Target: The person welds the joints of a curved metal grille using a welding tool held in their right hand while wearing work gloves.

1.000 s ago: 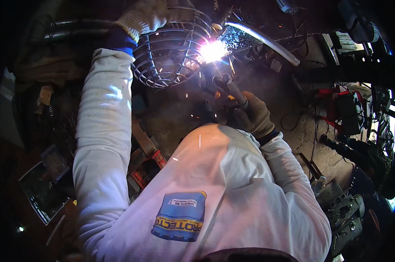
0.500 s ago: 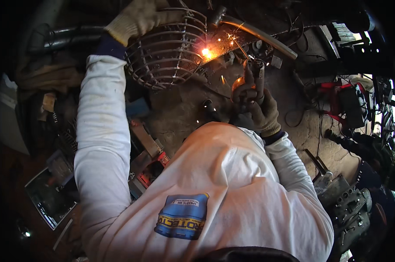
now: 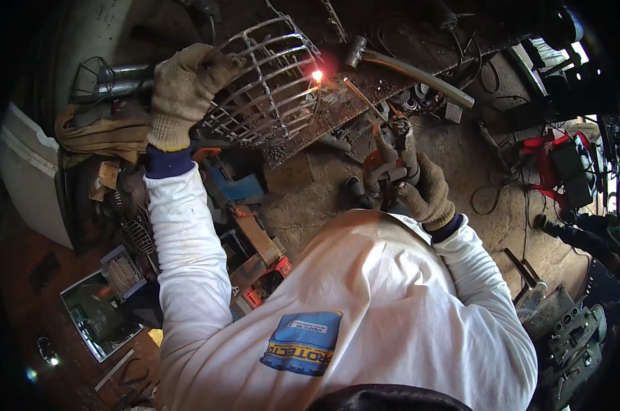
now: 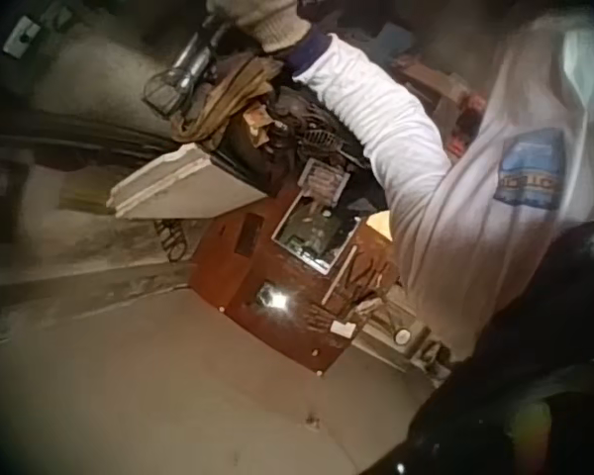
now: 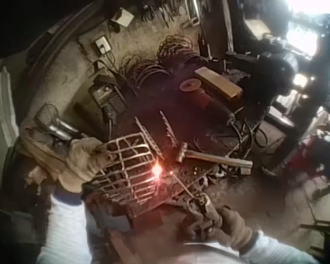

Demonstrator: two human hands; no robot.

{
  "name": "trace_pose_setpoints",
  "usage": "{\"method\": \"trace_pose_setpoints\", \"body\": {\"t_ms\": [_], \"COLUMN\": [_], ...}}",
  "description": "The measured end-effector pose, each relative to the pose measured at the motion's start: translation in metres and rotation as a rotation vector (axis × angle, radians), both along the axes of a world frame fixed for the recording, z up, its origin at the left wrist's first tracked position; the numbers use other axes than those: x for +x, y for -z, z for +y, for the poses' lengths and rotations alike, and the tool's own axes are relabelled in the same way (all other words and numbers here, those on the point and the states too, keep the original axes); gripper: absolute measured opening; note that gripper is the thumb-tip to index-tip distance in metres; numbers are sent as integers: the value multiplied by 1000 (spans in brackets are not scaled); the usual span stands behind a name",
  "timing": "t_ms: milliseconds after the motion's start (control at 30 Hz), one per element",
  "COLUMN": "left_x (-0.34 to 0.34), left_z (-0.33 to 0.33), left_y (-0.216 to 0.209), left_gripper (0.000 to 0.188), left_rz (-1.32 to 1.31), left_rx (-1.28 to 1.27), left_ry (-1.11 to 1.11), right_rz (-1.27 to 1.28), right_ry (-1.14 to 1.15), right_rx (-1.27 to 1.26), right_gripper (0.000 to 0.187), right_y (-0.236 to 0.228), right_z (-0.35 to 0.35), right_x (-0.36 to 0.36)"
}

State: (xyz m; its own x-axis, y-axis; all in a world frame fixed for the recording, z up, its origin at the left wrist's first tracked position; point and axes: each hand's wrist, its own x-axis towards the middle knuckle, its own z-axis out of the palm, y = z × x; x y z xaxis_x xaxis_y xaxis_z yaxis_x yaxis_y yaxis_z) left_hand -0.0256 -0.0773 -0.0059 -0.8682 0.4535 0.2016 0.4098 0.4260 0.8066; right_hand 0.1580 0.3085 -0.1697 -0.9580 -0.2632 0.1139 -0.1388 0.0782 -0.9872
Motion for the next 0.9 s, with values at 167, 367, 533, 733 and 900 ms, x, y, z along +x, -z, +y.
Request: {"method": "trace_pose_setpoints", "body": {"t_ms": [167,367,533,733,900], "left_x": [27,26,23,25,25], "left_z": [30,33,38,37,36], "left_y": [-17,-11,-10,-12,-11], "left_gripper": [29,41,42,44,44], "left_rz": [349,365,577,443,422], "left_rx": [-595,-543,-555,-609,-567], "left_ry": [-323,-289,-218,-282,-280], "right_rz": [45,83,108,96,107], "right_ry": [2,-2,0,-1,-5], "right_rx": [10,71,65,61,84], "right_gripper": [64,63,61,62,62], "right_y": [0,4,8,8,11], "right_z": [-4,-6,-12,-14,-15], "right_x": [-9,-15,-21,-22,-24]}}
